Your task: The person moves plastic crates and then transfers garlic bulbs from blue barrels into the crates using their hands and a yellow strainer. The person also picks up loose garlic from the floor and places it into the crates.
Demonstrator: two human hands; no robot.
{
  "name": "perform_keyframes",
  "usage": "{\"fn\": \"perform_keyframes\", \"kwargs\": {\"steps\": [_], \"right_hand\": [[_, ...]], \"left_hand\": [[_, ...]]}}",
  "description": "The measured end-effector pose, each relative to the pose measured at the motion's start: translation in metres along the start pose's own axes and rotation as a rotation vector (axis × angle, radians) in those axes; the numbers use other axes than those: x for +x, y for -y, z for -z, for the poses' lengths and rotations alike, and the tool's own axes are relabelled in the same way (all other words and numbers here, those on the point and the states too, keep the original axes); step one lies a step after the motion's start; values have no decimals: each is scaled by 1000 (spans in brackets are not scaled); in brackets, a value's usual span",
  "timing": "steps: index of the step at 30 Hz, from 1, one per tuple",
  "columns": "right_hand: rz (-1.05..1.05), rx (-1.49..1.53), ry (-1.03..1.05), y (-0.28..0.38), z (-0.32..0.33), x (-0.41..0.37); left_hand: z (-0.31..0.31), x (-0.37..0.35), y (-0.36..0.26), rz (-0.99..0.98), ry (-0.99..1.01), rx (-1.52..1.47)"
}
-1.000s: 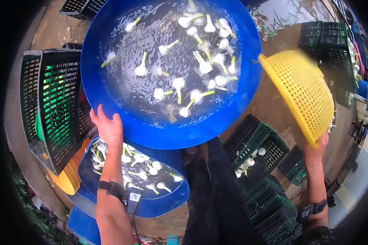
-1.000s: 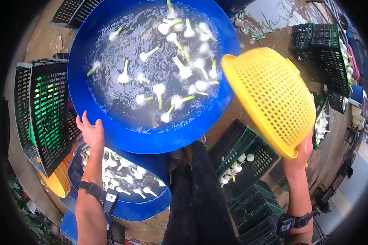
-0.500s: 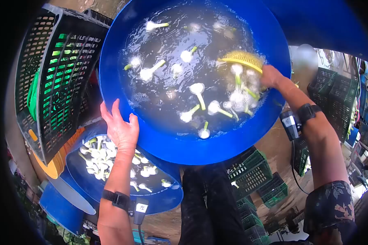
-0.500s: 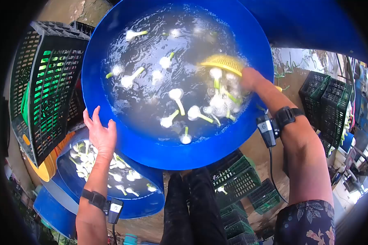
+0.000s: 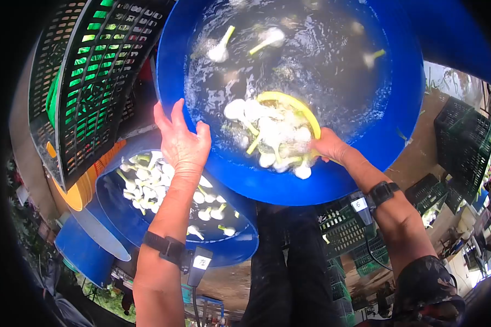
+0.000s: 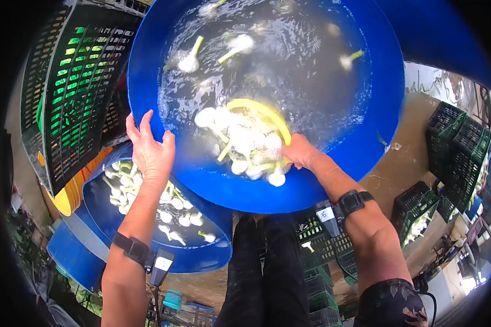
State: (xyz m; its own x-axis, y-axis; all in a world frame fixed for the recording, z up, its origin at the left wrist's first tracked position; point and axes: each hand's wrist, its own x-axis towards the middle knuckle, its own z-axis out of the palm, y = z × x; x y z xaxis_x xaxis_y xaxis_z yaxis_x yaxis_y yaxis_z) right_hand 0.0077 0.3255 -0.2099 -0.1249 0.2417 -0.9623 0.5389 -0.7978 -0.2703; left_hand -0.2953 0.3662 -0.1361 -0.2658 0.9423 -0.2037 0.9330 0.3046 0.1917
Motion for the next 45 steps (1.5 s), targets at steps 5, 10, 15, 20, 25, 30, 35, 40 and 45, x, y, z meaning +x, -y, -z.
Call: {"fn": "perform_keyframes", "kwargs": {"steps": [5, 10, 15, 20, 25, 30, 35, 40, 45], "right_hand": [[153, 313, 155, 32, -44, 10], [254, 572, 241, 47, -49, -6], [350, 707, 185, 21, -33, -43], [459, 653, -225, -60, 8, -168], [283, 610, -786, -199, -31, -321], [-108, 120, -965, -320, -130, -384], [-212, -606, -1242, -356, -156, -346], [83, 7, -1385, -243, -32, -337], [568, -184, -1368, -30, 94, -188]], "left_hand": [[-2, 0, 4, -35, -19, 16], [-5, 0, 7, -91, -65, -5], [-10, -1, 13, -69, -113, -50], [-20, 8, 26, -140, -117, 77], [-25, 19, 35, -166, -102, 132], [-30, 32, 48, -193, -95, 204], [-23, 18, 40, -217, -77, 195], [-6, -3, 10, -140, -36, 96], [2, -4, -3, -85, -23, 64]]}}
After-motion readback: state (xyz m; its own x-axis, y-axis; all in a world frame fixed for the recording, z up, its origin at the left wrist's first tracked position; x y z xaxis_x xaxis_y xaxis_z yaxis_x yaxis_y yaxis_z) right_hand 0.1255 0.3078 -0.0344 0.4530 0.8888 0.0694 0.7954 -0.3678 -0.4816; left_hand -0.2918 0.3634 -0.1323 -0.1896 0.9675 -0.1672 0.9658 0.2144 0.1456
